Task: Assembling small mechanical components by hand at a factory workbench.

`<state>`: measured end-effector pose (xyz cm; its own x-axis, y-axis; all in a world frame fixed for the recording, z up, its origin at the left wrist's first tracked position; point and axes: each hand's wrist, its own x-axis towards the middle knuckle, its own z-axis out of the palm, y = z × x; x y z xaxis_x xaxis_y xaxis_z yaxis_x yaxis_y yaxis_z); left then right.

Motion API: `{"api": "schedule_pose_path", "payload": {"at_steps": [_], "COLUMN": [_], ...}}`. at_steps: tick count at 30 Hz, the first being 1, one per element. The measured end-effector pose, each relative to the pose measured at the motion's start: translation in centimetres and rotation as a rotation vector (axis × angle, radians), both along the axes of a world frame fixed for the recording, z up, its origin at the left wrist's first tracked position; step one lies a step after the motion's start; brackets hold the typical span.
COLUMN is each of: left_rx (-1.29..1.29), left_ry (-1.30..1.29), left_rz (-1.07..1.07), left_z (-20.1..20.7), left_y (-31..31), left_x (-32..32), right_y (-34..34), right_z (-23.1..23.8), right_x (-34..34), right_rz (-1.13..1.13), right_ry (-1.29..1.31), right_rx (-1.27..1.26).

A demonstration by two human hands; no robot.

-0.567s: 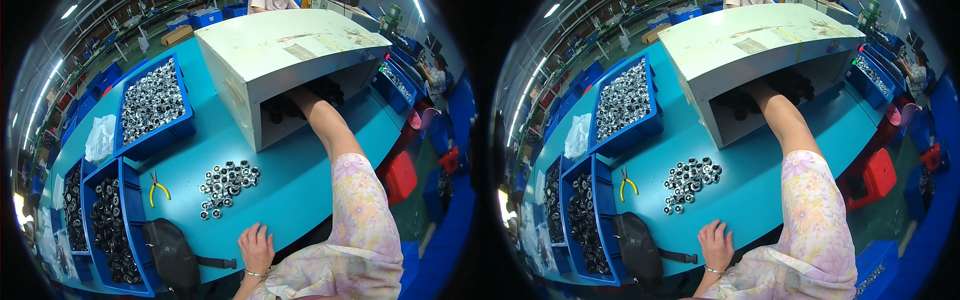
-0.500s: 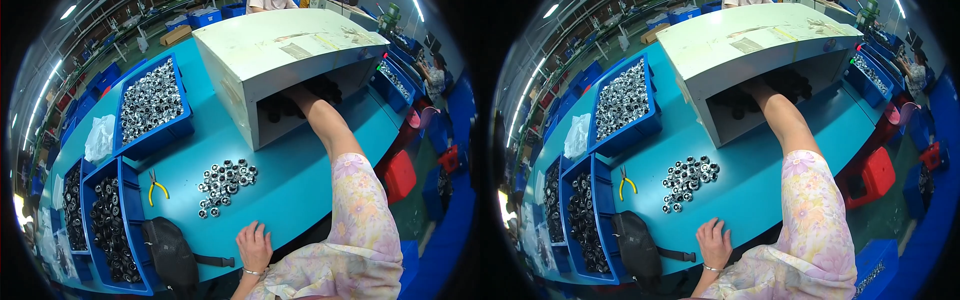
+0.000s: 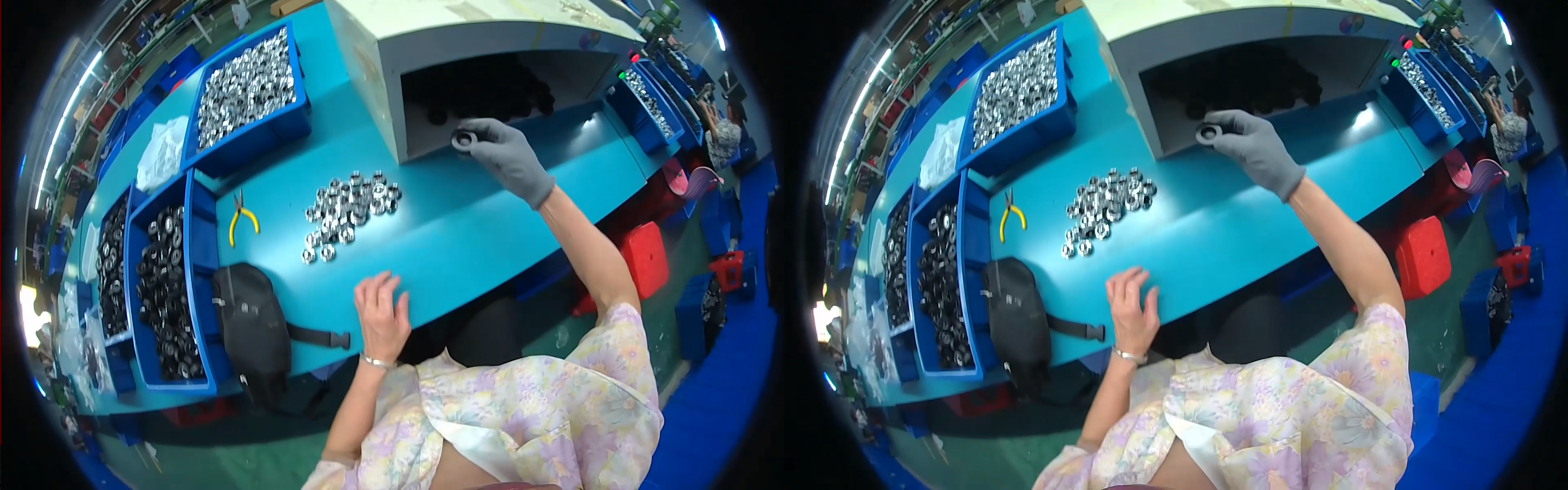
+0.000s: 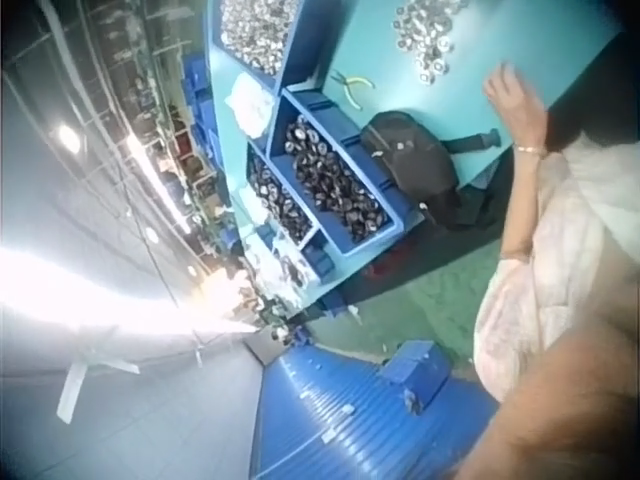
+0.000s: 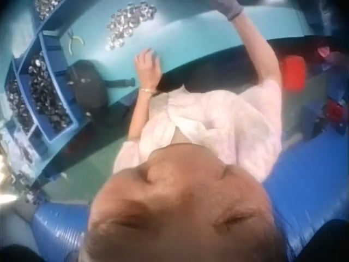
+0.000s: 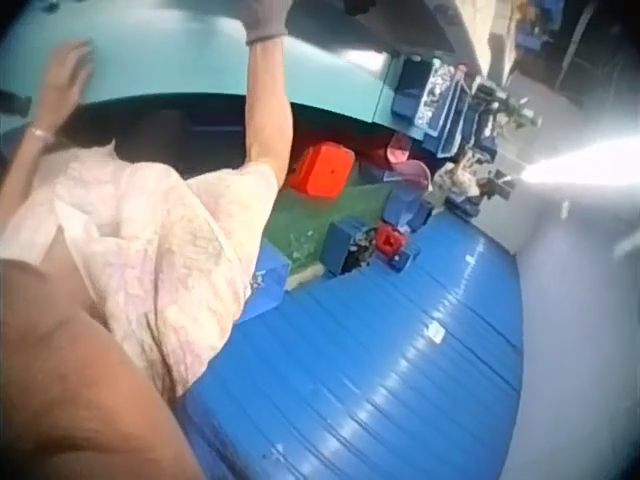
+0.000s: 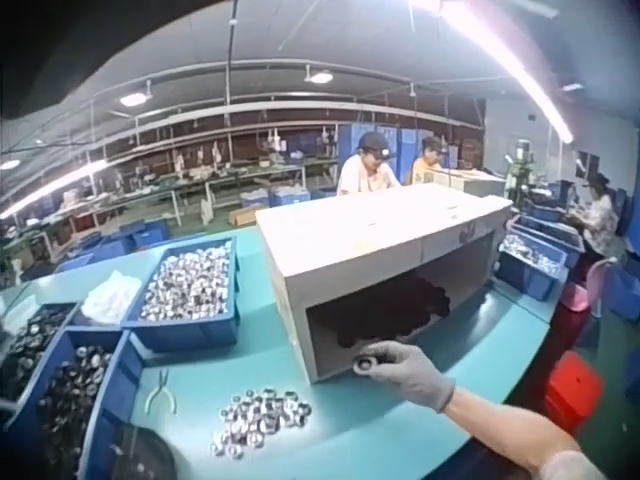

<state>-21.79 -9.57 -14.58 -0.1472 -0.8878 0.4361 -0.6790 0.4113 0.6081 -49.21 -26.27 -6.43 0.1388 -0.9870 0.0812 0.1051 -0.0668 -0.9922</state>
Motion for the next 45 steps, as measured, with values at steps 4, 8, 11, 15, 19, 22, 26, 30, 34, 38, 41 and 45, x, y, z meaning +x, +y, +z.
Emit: {"api": "schedule_pose_path", "payload": {"at_steps": [4, 8, 11, 15, 19, 22, 26, 30, 34, 38, 41, 45], "left_rx": [0.395, 0.780, 0.956, 1.002, 0.986, 0.861, 0.777, 0.384, 0.217, 0.263, 0.253, 0.357], "left_ry": [0.565, 1.395, 1.555, 1.612, 1.420, 1.223, 1.128, 0.590, 0.352, 0.435, 0.375, 0.545], "left_rz": [-0.118, -0.513, -0.672, -0.651, -0.500, -0.410, -0.305, -0.233, -0.283, -0.258, -0.108, -0.029], "left_z": [3.1, 5.7, 4.5, 4.7, 4.7, 4.8, 5.4, 5.7, 7.0, 5.6, 3.6, 1.5], "left_y": [-0.4, -0.2, 1.1, 3.2, 4.8, 5.5, 6.5, 7.2, 7.0, 6.6, 5.1, 3.9], "left_x": [-1.8, -4.7, -4.5, -5.5, -6.2, -6.7, -6.6, -5.9, -6.3, -5.8, -4.5, -3.7], "right_y": [8.3, 14.9, 16.8, 19.3, 21.0, 21.8, 23.4, 23.4, 24.3, 23.7, 21.5, 14.3], "right_z": [-0.5, -0.9, -0.9, -1.3, -0.5, -1.4, -2.3, -4.1, -4.1, -5.1, -6.6, -6.0], "right_x": [2.6, 5.2, 4.9, 4.5, 4.4, 4.2, 4.6, 4.8, 6.2, 6.9, 5.8, 4.2], "right_rz": [0.079, 0.128, 0.031, -0.021, -0.072, -0.060, -0.044, 0.166, 0.292, 0.338, 0.084, -0.350], "right_ry": [-0.111, -0.135, 0.300, 0.380, 0.638, 0.666, 0.097, -0.544, -0.759, -0.807, -0.207, 0.663], "right_rx": [0.018, -0.108, -0.610, -0.632, -0.674, -0.658, -0.173, 0.151, 0.220, 0.326, 0.196, -0.295]}}
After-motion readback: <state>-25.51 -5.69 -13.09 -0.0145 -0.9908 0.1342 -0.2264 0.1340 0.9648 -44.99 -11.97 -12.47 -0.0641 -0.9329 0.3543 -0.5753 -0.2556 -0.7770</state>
